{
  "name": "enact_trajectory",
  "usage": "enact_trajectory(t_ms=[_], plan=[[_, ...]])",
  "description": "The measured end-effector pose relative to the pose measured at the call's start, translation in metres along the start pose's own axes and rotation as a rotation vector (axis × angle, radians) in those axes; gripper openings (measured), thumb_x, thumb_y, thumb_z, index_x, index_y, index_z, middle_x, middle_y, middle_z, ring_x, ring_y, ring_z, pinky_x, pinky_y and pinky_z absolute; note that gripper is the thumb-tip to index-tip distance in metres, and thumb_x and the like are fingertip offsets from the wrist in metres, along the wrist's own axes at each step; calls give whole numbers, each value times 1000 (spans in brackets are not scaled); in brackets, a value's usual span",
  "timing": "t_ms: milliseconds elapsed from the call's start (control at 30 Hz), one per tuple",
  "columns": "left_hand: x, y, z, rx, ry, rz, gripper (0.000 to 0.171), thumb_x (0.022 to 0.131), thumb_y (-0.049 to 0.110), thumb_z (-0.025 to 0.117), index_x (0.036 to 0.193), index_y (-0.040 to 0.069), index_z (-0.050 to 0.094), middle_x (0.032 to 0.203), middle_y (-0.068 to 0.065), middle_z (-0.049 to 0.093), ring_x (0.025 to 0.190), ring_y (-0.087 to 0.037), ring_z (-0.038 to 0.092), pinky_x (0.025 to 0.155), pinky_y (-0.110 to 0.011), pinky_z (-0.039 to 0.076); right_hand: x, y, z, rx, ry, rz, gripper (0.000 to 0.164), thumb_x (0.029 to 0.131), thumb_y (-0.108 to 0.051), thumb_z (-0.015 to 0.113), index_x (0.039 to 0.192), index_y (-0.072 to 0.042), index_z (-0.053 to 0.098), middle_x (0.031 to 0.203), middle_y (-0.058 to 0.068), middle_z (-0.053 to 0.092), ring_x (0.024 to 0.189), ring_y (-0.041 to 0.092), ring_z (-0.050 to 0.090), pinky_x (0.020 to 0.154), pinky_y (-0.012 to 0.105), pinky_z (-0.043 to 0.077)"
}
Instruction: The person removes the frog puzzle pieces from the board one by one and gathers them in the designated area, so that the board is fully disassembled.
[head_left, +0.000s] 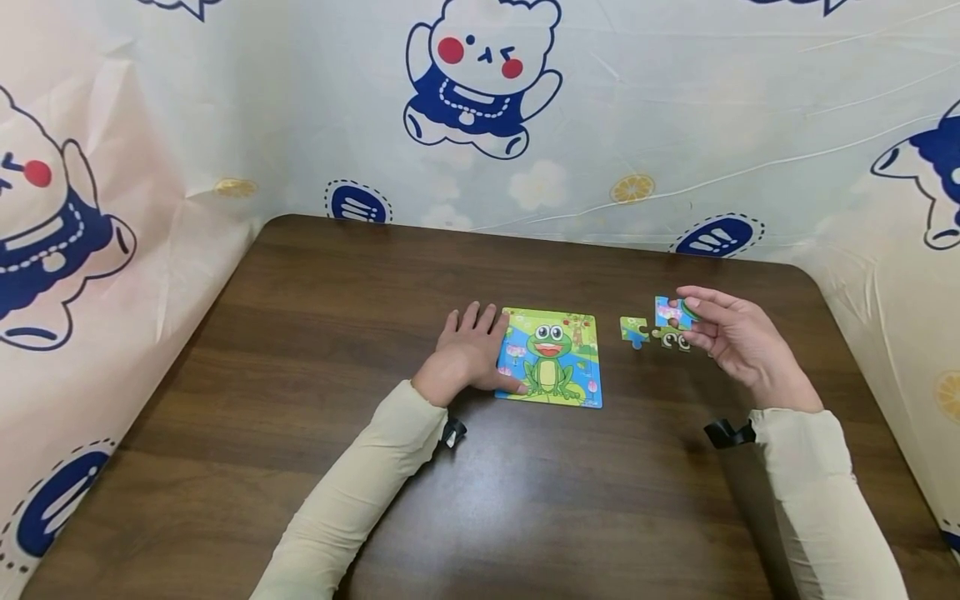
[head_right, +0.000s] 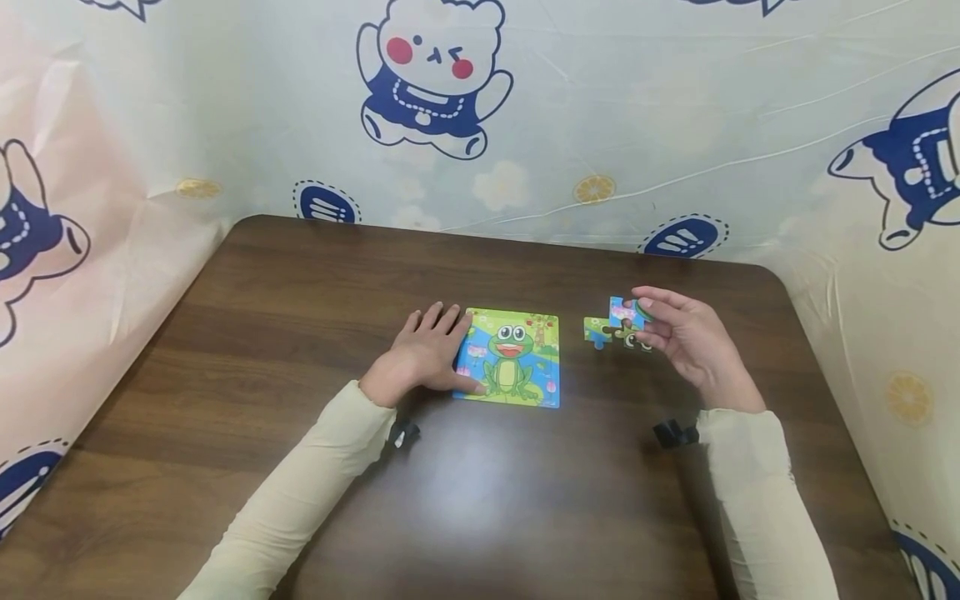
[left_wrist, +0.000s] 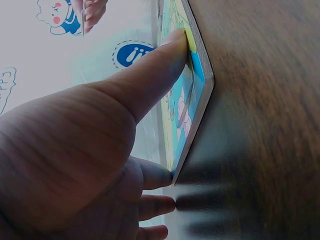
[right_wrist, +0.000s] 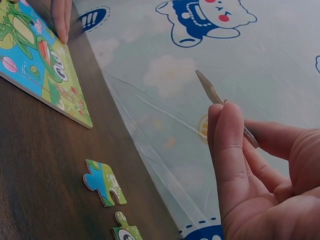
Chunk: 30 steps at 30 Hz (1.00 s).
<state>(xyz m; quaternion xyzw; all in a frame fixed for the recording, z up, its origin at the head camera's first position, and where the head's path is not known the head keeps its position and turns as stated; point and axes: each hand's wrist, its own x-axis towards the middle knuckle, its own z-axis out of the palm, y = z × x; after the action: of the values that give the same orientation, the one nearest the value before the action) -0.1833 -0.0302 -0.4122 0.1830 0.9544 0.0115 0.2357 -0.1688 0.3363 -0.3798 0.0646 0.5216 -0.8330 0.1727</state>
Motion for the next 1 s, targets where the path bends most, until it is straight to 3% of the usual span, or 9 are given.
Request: enact_trajectory(t_ms=[500, 667, 1000], plan=[[-1, 1, -1, 5, 9, 2, 121, 79, 79, 65, 165, 17, 7, 173, -8, 5, 160, -32, 1, 128, -54, 7, 0, 2, -1, -4, -4, -5, 25, 104, -2, 53, 111, -7, 77, 94, 7, 77, 67, 15, 73, 65, 25, 61], [0, 2, -1, 4, 7, 9, 121, 79, 79, 65, 165, 17, 7, 173, -8, 5, 160, -32, 1, 128, -54, 7, 2, 14, -4, -69, 30, 24, 22, 103, -6, 57, 111, -10, 77, 94, 5, 76, 70, 13, 73, 67, 24, 61], [0, 1, -1, 0, 3, 3, 120, 80, 79, 64, 165, 18, 6, 173, -8, 4, 160, -32, -1, 128, -54, 5, 3, 50, -14, -270, 111, 170, 17, 101, -17, 63, 115, -17, 73, 101, -4, 71, 74, 9, 70, 75, 24, 61]])
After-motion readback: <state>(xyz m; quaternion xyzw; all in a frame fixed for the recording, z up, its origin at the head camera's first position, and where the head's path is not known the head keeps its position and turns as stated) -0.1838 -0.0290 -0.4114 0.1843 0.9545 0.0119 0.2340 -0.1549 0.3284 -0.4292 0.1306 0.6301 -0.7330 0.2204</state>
